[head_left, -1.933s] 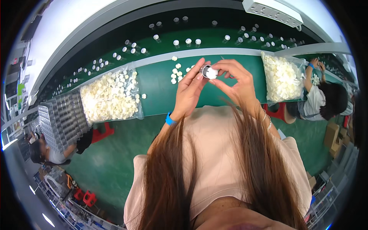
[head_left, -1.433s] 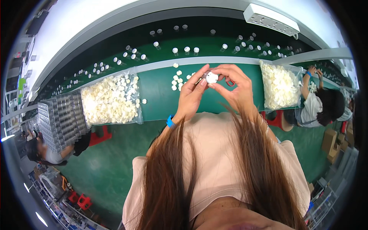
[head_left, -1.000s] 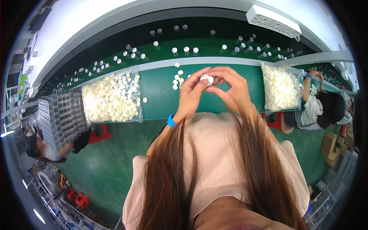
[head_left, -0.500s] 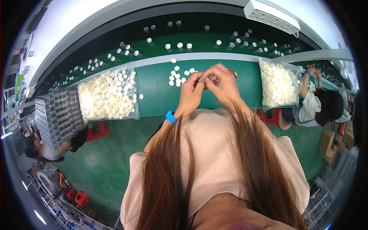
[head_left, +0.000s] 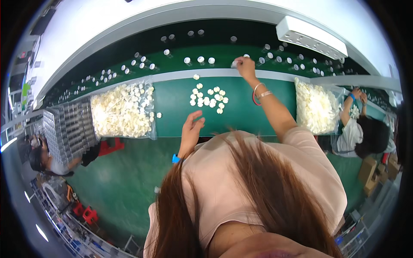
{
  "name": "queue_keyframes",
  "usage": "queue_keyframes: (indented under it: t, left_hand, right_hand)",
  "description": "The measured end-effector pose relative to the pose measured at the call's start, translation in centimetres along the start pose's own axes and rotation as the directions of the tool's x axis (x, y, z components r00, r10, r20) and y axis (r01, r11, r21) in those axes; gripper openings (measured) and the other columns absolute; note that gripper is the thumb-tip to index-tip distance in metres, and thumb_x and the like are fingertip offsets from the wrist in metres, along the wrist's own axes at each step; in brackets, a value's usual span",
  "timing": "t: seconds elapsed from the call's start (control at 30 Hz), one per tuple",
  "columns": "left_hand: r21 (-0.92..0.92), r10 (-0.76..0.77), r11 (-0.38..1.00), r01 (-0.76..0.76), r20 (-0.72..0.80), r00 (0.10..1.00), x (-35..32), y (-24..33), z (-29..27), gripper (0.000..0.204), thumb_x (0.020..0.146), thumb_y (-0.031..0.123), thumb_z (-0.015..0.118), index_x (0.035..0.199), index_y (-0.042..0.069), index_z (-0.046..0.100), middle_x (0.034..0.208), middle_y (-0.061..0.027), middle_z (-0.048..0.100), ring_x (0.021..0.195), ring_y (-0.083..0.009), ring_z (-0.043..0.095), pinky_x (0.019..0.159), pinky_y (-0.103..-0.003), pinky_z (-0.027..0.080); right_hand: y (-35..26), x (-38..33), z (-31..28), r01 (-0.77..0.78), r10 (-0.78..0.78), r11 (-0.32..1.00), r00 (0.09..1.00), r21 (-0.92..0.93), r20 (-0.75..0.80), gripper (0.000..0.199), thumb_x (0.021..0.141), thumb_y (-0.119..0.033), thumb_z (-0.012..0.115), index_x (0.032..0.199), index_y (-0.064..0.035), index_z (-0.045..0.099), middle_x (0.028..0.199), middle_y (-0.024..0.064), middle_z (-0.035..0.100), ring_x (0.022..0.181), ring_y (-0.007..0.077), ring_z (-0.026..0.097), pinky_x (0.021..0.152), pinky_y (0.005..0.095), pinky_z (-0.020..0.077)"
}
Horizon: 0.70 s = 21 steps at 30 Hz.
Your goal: Inspecting and assembling small white electronic components on a factory production line.
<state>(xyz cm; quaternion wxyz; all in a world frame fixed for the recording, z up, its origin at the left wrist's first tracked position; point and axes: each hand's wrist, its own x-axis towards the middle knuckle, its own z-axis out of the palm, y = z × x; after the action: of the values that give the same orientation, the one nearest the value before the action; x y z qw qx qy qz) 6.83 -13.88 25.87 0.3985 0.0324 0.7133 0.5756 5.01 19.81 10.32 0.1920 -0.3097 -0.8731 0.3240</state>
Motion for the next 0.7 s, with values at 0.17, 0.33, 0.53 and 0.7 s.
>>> queue_keyframes:
  t: [0.17,0.33,0.53,0.7]
  left_hand:
    - [-0.076,-0.120,0.990,0.118,-0.020,0.993,-0.9,-0.9,-1.0,0.029,0.094,0.016,0.054,0.120,0.003,0.056,0.119,-0.0065,0.059,0.101,-0.0181,0.059,0.086,-0.030,0.046]
    - [-0.004,-0.098,0.995,0.098,0.006,0.995,-0.5,0.4,-1.2,0.029,0.095,0.017,0.052,0.119,0.001,0.056,0.118,-0.0080,0.061,0.100,-0.0177,0.060,0.084,-0.030,0.046]
    - [0.026,-0.062,0.998,0.059,0.134,0.989,0.6,2.0,1.2,0.028,0.093,0.014,0.055,0.117,0.000,0.058,0.112,-0.0088,0.063,0.094,-0.0162,0.060,0.083,-0.028,0.048]
    - [0.013,-0.046,0.999,0.044,0.215,0.975,1.3,1.2,1.2,0.028,0.094,0.017,0.055,0.117,0.001,0.058,0.112,-0.0082,0.063,0.097,-0.0162,0.060,0.084,-0.028,0.047]
  right_hand:
    - [5.6,4.0,3.1,-0.076,0.074,0.996,0.996,-0.038,-0.040,0.025,0.076,-0.006,0.061,0.099,-0.0085,0.070,0.083,0.0167,0.068,0.081,0.0343,0.067,0.074,0.0398,0.0540]
    - [-1.6,0.0,2.5,0.057,-0.060,0.997,0.997,-0.060,-0.042,0.029,0.079,-0.004,0.059,0.107,-0.0061,0.063,0.102,0.0162,0.062,0.094,0.0379,0.060,0.083,0.0429,0.0510]
    - [-2.8,-8.2,5.5,0.181,-0.183,0.982,0.878,0.046,0.443,0.021,0.077,-0.007,0.064,0.097,-0.0096,0.063,0.103,0.0136,0.058,0.095,0.0350,0.059,0.081,0.0429,0.0488]
    - [-2.8,-9.2,6.2,-0.019,-0.002,0.999,0.883,0.039,0.469,0.013,0.079,-0.009,0.063,0.092,-0.0102,0.064,0.091,0.0131,0.064,0.083,0.0350,0.063,0.073,0.0433,0.0511]
